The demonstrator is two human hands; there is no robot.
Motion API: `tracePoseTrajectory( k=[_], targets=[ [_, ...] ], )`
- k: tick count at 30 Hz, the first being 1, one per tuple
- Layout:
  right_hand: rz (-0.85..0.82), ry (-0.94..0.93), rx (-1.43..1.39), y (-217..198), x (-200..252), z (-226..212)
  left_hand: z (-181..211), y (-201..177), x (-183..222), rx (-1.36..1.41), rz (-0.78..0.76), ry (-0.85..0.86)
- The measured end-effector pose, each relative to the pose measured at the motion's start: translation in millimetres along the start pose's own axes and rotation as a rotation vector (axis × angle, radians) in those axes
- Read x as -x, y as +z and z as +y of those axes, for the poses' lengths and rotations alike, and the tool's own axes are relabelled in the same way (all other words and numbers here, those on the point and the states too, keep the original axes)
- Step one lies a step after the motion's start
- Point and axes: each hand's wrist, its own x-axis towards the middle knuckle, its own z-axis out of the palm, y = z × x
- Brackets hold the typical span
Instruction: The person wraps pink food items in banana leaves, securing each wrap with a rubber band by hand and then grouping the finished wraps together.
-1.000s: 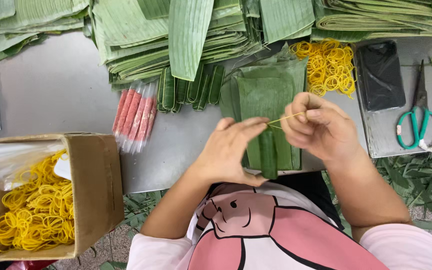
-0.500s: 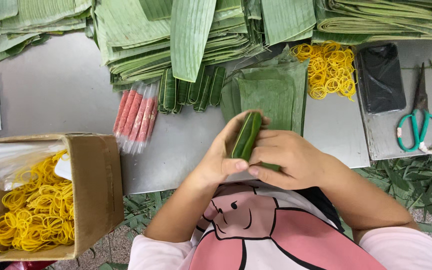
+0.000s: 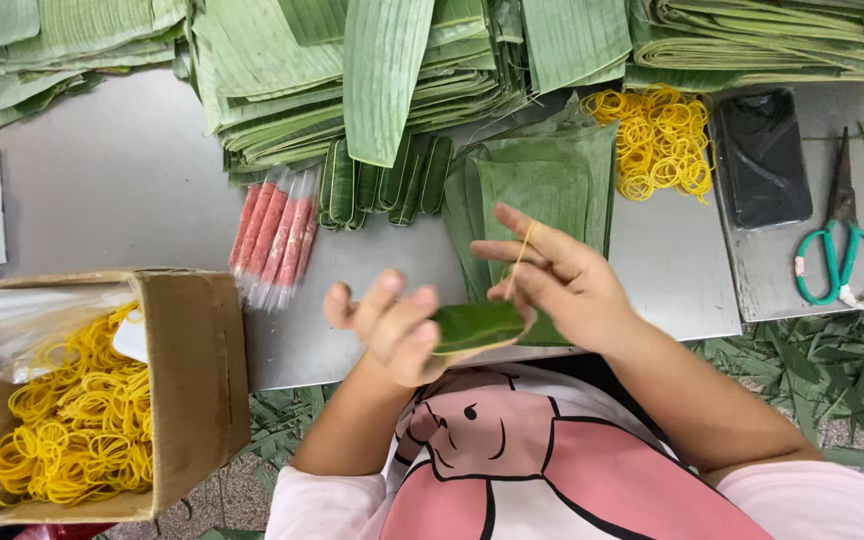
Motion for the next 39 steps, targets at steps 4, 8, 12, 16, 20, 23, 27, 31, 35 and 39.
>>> tracePoseTrajectory(
  k=[4, 8, 12, 16, 20, 23, 27, 31, 35, 39],
  targets=[
    [-0.24, 0.042, 0.053, -7, -5, 1, -1, 8, -13, 0.201, -0.116, -0.129],
    [-0.344, 0.138, 0.175, -19, 1, -2, 0, 3, -36, 0.339, -0.469, -0.391],
    [-0.217, -0.108, 0.223, -2, -1, 7, -2, 6, -42, 0.23, -0.536, -0.448],
    [-0.258, -0.068, 0.117, 11, -9, 7, -8, 3, -37, 0.697, -0.535, -0.542],
    [-0.128, 0.121, -0.145, 6, -26, 11, -26, -17, -37, 0.916, -0.664, -0.494],
    [-0.359, 0.066, 0.123, -4, -45, 5, -37, -36, -41, 0.989, -0.765, -0.496],
    [-0.298, 0.152, 0.418, -2, -87, -20, -53, -51, -45, 0.738, -0.842, -0.474],
    [0.043, 0.171, 0.491, 16, -140, -34, -69, -53, -43, 0.163, -0.816, -0.506],
    [0.175, 0.212, 0.278, 19, -186, -34, -83, -38, -38, -0.15, -0.828, -0.446],
    [0.111, 0.111, -0.018, 7, -180, -30, -89, -14, -29, -0.307, -0.829, -0.344]
  ],
)
